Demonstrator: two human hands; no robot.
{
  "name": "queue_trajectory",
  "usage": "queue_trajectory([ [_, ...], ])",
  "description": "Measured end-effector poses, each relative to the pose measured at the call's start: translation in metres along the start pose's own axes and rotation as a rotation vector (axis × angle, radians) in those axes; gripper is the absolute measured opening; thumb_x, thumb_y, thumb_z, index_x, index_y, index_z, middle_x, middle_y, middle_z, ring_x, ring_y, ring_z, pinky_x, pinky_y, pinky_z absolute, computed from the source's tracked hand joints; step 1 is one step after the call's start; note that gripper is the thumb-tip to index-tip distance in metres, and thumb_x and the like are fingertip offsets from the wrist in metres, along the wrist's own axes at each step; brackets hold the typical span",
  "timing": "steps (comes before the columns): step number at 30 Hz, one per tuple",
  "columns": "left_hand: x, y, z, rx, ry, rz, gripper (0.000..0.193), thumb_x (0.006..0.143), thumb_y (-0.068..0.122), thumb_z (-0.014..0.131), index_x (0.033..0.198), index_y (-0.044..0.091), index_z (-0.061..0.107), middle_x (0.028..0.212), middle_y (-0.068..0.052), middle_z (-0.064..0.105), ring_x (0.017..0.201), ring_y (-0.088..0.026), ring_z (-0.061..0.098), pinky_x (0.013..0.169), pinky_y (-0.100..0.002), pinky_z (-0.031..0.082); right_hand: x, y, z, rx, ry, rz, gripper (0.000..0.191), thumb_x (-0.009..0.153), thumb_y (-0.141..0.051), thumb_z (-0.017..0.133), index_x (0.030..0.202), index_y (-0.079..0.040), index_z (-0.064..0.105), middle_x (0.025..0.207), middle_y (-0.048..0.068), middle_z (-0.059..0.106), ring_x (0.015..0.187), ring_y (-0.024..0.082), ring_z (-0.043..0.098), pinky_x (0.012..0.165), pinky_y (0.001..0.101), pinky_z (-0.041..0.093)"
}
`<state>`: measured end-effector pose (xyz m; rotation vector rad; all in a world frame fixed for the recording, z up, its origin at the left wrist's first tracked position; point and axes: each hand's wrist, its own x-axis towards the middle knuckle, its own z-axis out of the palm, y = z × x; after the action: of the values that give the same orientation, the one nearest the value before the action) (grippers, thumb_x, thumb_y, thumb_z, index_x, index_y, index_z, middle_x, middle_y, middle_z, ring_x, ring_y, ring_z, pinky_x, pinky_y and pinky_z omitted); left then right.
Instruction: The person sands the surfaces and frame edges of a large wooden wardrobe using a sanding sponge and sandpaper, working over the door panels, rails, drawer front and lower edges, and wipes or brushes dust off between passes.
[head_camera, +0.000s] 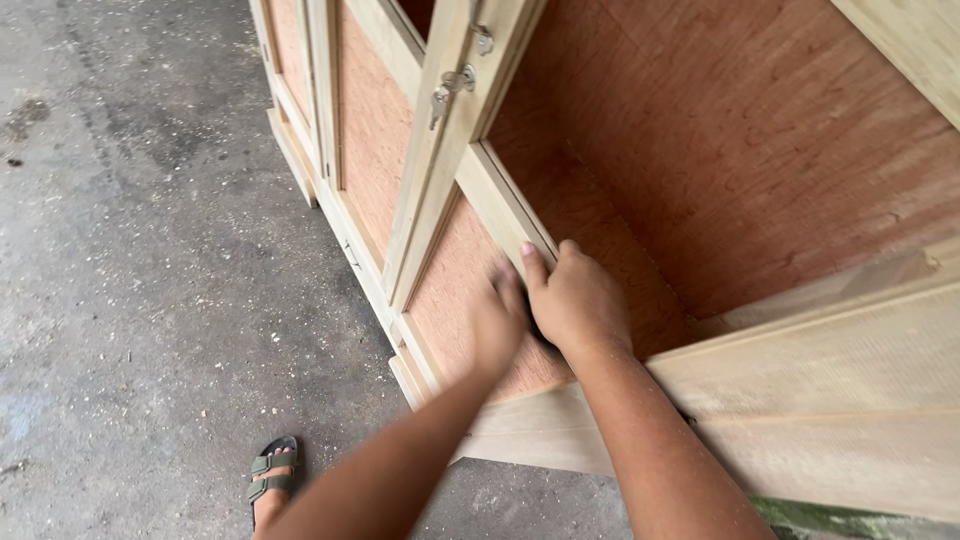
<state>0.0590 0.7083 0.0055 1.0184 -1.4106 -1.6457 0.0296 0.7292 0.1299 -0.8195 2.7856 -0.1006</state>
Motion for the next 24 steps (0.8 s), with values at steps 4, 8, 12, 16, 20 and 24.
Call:
queue_trajectory([
  [4, -0.001, -0.010, 0.013, -0.165, 0.109, 0.106, 0.038, 0.108, 0.025, 0.044, 0.120, -0.002, 0.066, 0.101, -0.025, 0.073, 0.093, -0.034, 0.072, 0.083, -0.047, 0.054, 0.000, -0.001, 0.001, -0.010, -0.044, 0.041, 0.058, 0.103, -0.056, 0.035, 0.117, -0.006, 0.060, 0.102, 0.017, 0.074, 0.095, 0.030, 0.074, 0.080, 0.0463, 0.060],
  [8, 0.089, -0.009, 0.007, 0.024, 0.298, 0.057, 0.039, 0.108, 0.027, 0.044, 0.103, -0.004, 0.068, 0.092, -0.026, 0.073, 0.085, -0.040, 0.070, 0.080, -0.050, 0.054, 0.001, 0.001, 0.004, -0.039, 0.029, -0.013, 0.059, 0.103, -0.057, 0.037, 0.113, -0.005, 0.062, 0.104, 0.019, 0.071, 0.098, 0.035, 0.071, 0.083, 0.0501, 0.057],
  [12, 0.045, -0.013, 0.014, -0.013, 0.187, 0.062, 0.035, 0.105, 0.024, 0.044, 0.106, -0.001, 0.067, 0.089, -0.026, 0.073, 0.081, -0.040, 0.073, 0.076, -0.050, 0.055, 0.005, 0.006, 0.008, -0.046, 0.008, -0.009, 0.060, 0.104, -0.057, 0.036, 0.113, -0.004, 0.062, 0.105, 0.020, 0.073, 0.098, 0.036, 0.072, 0.084, 0.0502, 0.058],
  [16, -0.010, -0.013, 0.021, -0.123, 0.149, 0.253, 0.033, 0.106, 0.019, 0.043, 0.114, -0.003, 0.066, 0.096, -0.027, 0.072, 0.089, -0.040, 0.072, 0.078, -0.049, 0.055, 0.009, 0.008, 0.011, -0.027, 0.028, 0.001, 0.059, 0.101, -0.057, 0.039, 0.114, -0.004, 0.060, 0.106, 0.021, 0.072, 0.100, 0.038, 0.071, 0.086, 0.0516, 0.056],
  [20, 0.053, -0.005, 0.014, -0.043, 0.260, 0.060, 0.036, 0.107, 0.022, 0.042, 0.098, -0.004, 0.066, 0.084, -0.026, 0.072, 0.074, -0.039, 0.071, 0.070, -0.047, 0.054, 0.008, 0.009, 0.012, -0.049, 0.064, -0.049, 0.060, 0.104, -0.057, 0.039, 0.112, -0.003, 0.063, 0.108, 0.022, 0.071, 0.101, 0.040, 0.070, 0.086, 0.0525, 0.055],
  [24, 0.040, -0.011, 0.014, 0.009, 0.148, 0.046, 0.032, 0.102, 0.021, 0.044, 0.103, -0.002, 0.066, 0.082, -0.028, 0.072, 0.072, -0.039, 0.072, 0.067, -0.049, 0.054, 0.006, 0.009, 0.010, -0.030, 0.058, -0.027, 0.059, 0.103, -0.056, 0.039, 0.115, -0.003, 0.062, 0.106, 0.022, 0.072, 0.099, 0.039, 0.071, 0.085, 0.0517, 0.056],
])
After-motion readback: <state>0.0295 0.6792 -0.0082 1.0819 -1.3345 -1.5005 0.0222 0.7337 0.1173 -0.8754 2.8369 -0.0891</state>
